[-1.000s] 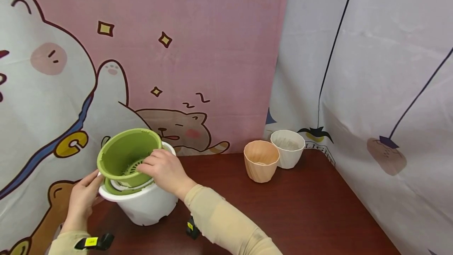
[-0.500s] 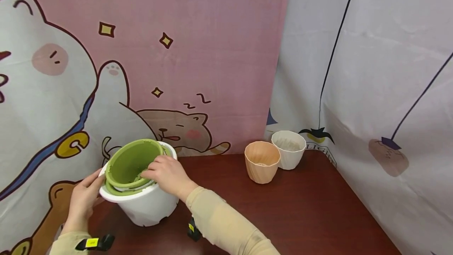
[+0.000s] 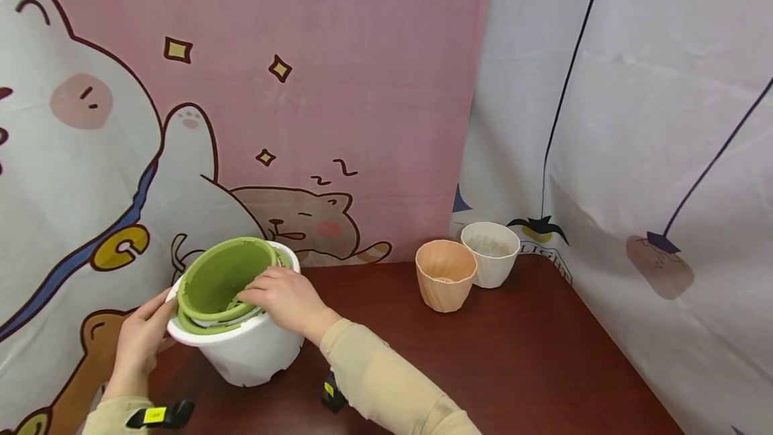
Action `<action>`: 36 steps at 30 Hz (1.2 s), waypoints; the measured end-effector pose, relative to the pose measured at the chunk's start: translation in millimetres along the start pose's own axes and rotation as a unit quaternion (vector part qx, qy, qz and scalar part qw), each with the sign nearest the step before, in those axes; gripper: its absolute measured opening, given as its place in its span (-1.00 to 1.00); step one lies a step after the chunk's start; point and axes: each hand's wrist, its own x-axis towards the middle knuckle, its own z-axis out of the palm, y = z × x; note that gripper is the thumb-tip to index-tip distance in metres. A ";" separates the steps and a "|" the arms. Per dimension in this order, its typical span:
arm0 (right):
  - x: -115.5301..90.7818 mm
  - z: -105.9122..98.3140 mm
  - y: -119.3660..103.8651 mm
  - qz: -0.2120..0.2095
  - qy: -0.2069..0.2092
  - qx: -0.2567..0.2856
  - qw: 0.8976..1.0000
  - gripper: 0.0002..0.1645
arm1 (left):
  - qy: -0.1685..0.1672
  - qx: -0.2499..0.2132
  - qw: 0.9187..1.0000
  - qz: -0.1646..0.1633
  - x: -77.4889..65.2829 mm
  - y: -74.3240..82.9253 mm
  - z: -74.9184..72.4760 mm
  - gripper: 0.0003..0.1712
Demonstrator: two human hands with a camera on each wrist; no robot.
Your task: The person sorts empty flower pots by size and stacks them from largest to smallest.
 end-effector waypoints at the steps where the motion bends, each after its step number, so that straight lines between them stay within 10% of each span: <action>1: -0.9 -1.0 0.1 0.004 0.002 0.015 1.000 -0.61 | 0.000 0.000 1.000 -0.001 0.1 -0.2 -0.2 -0.26; 36: -63.1 -20.0 19.3 0.135 0.061 0.135 0.980 -0.24 | -0.002 -0.004 1.000 -0.004 -1.9 2.9 -0.5 -0.28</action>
